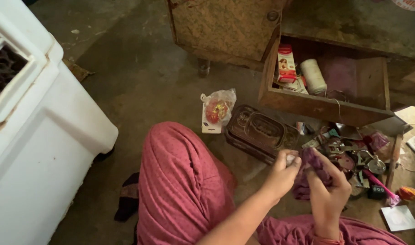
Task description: Cleaning personal grooming items and small objects with a cloth.
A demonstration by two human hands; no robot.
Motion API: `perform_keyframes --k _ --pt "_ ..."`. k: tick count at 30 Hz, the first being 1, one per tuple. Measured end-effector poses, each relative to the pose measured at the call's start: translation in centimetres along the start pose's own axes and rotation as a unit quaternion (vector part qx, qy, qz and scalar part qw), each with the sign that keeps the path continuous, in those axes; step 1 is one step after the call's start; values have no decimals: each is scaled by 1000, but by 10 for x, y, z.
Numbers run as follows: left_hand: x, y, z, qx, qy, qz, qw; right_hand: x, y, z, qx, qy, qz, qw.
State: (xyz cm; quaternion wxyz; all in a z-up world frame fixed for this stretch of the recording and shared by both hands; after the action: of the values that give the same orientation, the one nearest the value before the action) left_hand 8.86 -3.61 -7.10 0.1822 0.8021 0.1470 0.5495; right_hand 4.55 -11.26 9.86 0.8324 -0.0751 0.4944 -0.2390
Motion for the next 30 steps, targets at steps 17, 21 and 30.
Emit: perform_keyframes --k 17,21,30 --pt "271 22 -2 90 369 346 858 -67 -7 145 33 -211 -141 967" --pt "306 22 23 130 363 448 807 -6 26 171 -22 -211 -226 951" --pt "297 8 110 177 377 503 757 33 47 191 -33 -123 -423 897"
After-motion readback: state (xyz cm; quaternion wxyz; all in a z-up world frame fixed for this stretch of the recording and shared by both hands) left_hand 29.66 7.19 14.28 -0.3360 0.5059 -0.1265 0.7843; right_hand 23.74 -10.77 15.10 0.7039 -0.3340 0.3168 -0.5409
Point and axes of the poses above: each hand's wrist, its own z-axis towards the middle knuckle, its own y-axis out of the palm, x = y × z, the point moved 9 cm from there along z, towards the middle knuckle, and after that the axes turned 8 degrees about -y, right-handed, at the moved point
